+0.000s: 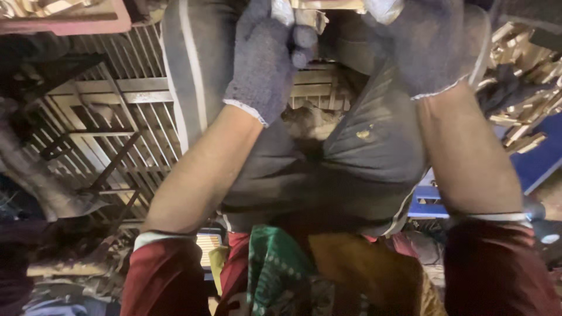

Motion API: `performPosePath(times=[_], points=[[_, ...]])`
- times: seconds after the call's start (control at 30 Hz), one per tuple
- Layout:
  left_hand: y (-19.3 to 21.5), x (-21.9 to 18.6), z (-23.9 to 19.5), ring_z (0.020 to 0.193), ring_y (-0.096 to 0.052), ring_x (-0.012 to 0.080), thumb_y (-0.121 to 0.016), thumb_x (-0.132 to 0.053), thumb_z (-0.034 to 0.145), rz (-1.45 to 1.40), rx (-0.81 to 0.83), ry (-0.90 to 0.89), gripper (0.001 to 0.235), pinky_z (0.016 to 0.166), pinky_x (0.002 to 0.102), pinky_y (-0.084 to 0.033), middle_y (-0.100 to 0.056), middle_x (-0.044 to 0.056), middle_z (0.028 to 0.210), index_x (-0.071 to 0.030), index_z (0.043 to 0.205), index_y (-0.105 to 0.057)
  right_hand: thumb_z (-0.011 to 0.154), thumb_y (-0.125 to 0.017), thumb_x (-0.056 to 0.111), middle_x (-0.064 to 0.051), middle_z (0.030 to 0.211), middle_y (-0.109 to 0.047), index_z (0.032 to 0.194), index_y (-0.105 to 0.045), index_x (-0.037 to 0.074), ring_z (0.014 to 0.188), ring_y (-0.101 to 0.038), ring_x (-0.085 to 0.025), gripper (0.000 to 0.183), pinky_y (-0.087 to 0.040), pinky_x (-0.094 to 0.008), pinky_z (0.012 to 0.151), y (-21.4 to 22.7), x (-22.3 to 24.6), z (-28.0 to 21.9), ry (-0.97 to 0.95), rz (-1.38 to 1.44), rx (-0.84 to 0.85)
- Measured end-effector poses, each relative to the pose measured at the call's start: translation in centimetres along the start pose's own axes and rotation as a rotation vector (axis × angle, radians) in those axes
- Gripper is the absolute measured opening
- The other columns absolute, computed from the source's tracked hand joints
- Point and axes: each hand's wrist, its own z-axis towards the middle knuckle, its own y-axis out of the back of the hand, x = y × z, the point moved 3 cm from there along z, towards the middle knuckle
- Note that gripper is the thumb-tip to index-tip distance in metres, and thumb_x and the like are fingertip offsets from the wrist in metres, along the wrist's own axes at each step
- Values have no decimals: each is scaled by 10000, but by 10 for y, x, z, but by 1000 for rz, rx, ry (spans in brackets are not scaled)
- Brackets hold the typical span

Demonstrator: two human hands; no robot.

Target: The person holds metal components against a belt sander to smooth their surfaces. They rotate each piece to reach different areas before placing it into a blue bin.

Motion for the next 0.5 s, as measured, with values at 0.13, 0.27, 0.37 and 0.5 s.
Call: performPosePath(times=[0.13,0.27,0.37,0.5], points=[[-9,-7,1,611,-518,108,-359,59,933,-23,-56,90,316,473,238,-386,-623,69,868,-31,1119,-598,983,-741,299,-135,1368,-634,1331,-597,98,1048,-693,-214,428,-545,-312,849,6,6,10,-3,-46,4],[-16,-20,-30,546,-492,98,-403,-28,1021,172,-56,141,203,422,237,-355,-619,58,800,-18,1101,-590,947,-761,316,-144,1406,-614,1335,-582,125,1029,-699,-225,468,-545,-308,829,-3,33,-44,40,-236,-46],[-33,-41,-91,602,-536,102,-434,-165,1129,374,103,-11,246,514,234,-408,-630,55,829,-16,1218,-608,921,-775,329,-151,1434,-600,1338,-571,145,1015,-703,-233,499,-544,-306,815,-27,72,-104,59,-448,-113],[-50,-62,-146,879,-640,129,-447,-274,1173,664,366,-279,313,781,259,-500,-678,57,1042,-36,1273,-624,886,-794,346,-161,1471,-580,1342,-557,172,996,-709,-245,543,-543,-302,796,-73,125,-177,-64,-460,-56]])
